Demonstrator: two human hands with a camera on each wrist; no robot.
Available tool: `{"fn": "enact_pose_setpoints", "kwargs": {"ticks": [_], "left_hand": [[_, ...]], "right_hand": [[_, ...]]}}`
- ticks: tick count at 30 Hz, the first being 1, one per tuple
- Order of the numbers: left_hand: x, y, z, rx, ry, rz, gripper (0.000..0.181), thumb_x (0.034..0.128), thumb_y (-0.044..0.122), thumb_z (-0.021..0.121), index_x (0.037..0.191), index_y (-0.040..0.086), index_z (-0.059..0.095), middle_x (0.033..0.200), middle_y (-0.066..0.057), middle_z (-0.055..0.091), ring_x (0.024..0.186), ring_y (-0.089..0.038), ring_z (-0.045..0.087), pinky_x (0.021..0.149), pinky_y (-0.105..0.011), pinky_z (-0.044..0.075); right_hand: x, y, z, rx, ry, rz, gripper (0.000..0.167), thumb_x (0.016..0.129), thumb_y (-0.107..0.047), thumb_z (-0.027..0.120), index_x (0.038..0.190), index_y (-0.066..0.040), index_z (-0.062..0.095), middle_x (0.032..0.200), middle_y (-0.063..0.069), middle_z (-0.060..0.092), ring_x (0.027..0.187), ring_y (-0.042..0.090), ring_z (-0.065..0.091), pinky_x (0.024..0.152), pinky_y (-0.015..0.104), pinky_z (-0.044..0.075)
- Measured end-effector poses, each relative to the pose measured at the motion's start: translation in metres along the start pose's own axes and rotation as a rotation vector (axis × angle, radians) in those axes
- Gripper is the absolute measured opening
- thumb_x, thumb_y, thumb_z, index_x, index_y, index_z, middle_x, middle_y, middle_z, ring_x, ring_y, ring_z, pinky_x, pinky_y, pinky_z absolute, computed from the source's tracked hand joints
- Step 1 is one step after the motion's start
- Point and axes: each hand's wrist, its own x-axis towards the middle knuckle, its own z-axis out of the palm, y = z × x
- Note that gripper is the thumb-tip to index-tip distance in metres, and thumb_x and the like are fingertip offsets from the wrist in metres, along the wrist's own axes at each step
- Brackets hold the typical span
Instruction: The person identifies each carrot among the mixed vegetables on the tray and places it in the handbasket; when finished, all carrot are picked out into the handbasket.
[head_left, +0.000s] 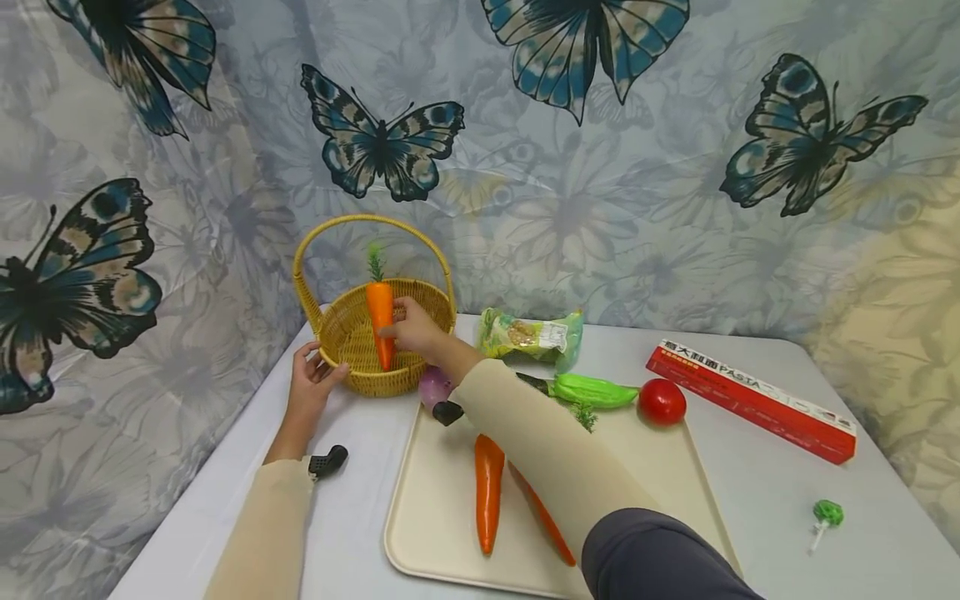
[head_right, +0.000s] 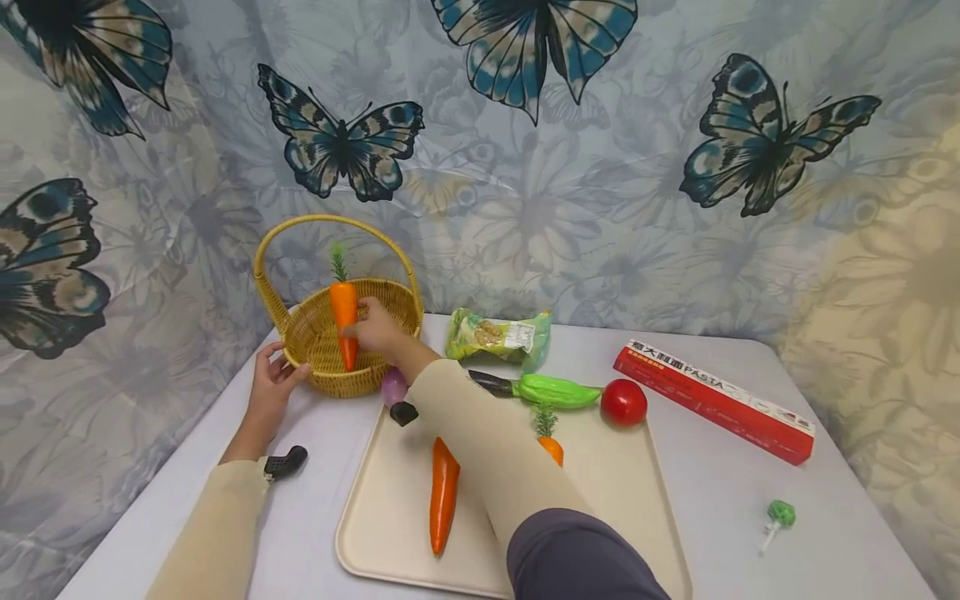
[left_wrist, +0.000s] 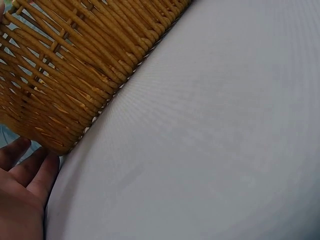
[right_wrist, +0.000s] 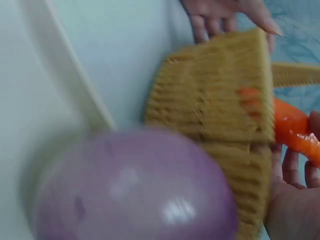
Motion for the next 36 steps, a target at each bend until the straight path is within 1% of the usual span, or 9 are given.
{"fn": "enact_pose_setpoints", "kwargs": {"ticks": [4,12,18,22,25,27,29,32,36], "left_hand": [[0.004,-0.005,-0.001,0.010,0.008,0.003,0.071,0.0945,0.012,0.065,0.147,0.011,0.018,0.154,-0.021,0.024,0.140,-0.033,0.027,0.110,-0.034,0.032],[0.004,-0.010,0.002,0.013,0.022,-0.003,0.071,0.0940,0.014,0.067,0.147,0.012,0.019,0.155,-0.019,0.025,0.140,-0.030,0.029,0.110,-0.038,0.032],[0.004,-0.010,0.002,0.006,0.030,-0.012,0.072,0.0934,0.013,0.067,0.147,0.013,0.020,0.154,-0.017,0.026,0.140,-0.027,0.029,0.112,-0.043,0.028],[0.003,-0.003,0.002,0.019,0.030,-0.006,0.072,0.0931,0.014,0.068,0.146,0.010,0.020,0.154,-0.019,0.027,0.139,-0.029,0.031,0.111,-0.042,0.030],[-0.002,0.007,0.004,0.023,0.021,-0.015,0.071,0.0933,0.012,0.067,0.146,0.007,0.020,0.153,-0.023,0.025,0.139,-0.033,0.029,0.111,-0.044,0.029],[-0.004,0.011,0.003,0.014,0.016,-0.022,0.071,0.0934,0.009,0.066,0.146,0.006,0.019,0.154,-0.024,0.024,0.140,-0.035,0.028,0.111,-0.046,0.028],[-0.002,0.005,0.001,0.012,0.026,-0.020,0.071,0.0930,0.009,0.067,0.146,0.007,0.020,0.154,-0.024,0.024,0.140,-0.034,0.028,0.112,-0.046,0.027],[0.003,-0.005,-0.002,0.007,0.036,-0.011,0.071,0.0924,0.011,0.068,0.146,0.010,0.021,0.153,-0.021,0.026,0.139,-0.031,0.030,0.112,-0.044,0.028],[0.006,-0.011,-0.003,0.036,0.035,0.000,0.073,0.0918,0.018,0.070,0.146,0.012,0.021,0.153,-0.018,0.028,0.139,-0.029,0.031,0.112,-0.043,0.029]], "right_hand": [[0.004,0.008,0.013,-0.155,0.026,-0.004,0.058,0.087,-0.005,0.072,0.136,-0.009,0.041,0.108,0.009,0.056,0.095,0.023,0.060,0.077,0.038,0.055],[0.000,0.012,0.026,-0.674,0.073,0.019,0.059,0.089,-0.021,0.074,0.138,-0.008,0.043,0.113,0.006,0.061,0.100,0.018,0.060,0.085,0.032,0.051],[0.000,0.009,0.028,-0.800,0.074,0.061,0.059,0.090,-0.024,0.072,0.138,-0.008,0.043,0.119,0.006,0.060,0.108,0.018,0.058,0.091,0.032,0.048],[0.001,0.008,0.027,-0.808,0.061,0.052,0.060,0.090,-0.022,0.071,0.141,-0.008,0.042,0.116,0.005,0.062,0.104,0.016,0.057,0.091,0.030,0.047],[-0.003,0.007,0.023,-0.700,0.042,0.008,0.057,0.091,-0.019,0.069,0.141,-0.008,0.044,0.102,0.002,0.063,0.090,0.015,0.060,0.080,0.028,0.050],[-0.009,0.003,0.017,-0.570,0.005,-0.039,0.056,0.092,-0.014,0.068,0.142,-0.006,0.043,0.095,0.004,0.061,0.088,0.021,0.063,0.075,0.029,0.053],[-0.019,-0.002,0.008,-0.440,-0.029,-0.080,0.054,0.092,-0.010,0.067,0.140,-0.004,0.043,0.093,0.006,0.059,0.088,0.029,0.065,0.072,0.032,0.056],[-0.040,-0.011,-0.012,-0.322,-0.061,-0.127,0.052,0.092,-0.007,0.067,0.138,-0.003,0.043,0.097,0.010,0.058,0.092,0.037,0.064,0.076,0.039,0.057],[-0.077,-0.013,-0.043,-0.298,-0.045,-0.163,0.051,0.092,-0.008,0.068,0.137,-0.005,0.045,0.101,0.011,0.057,0.090,0.035,0.065,0.078,0.043,0.057]]}}
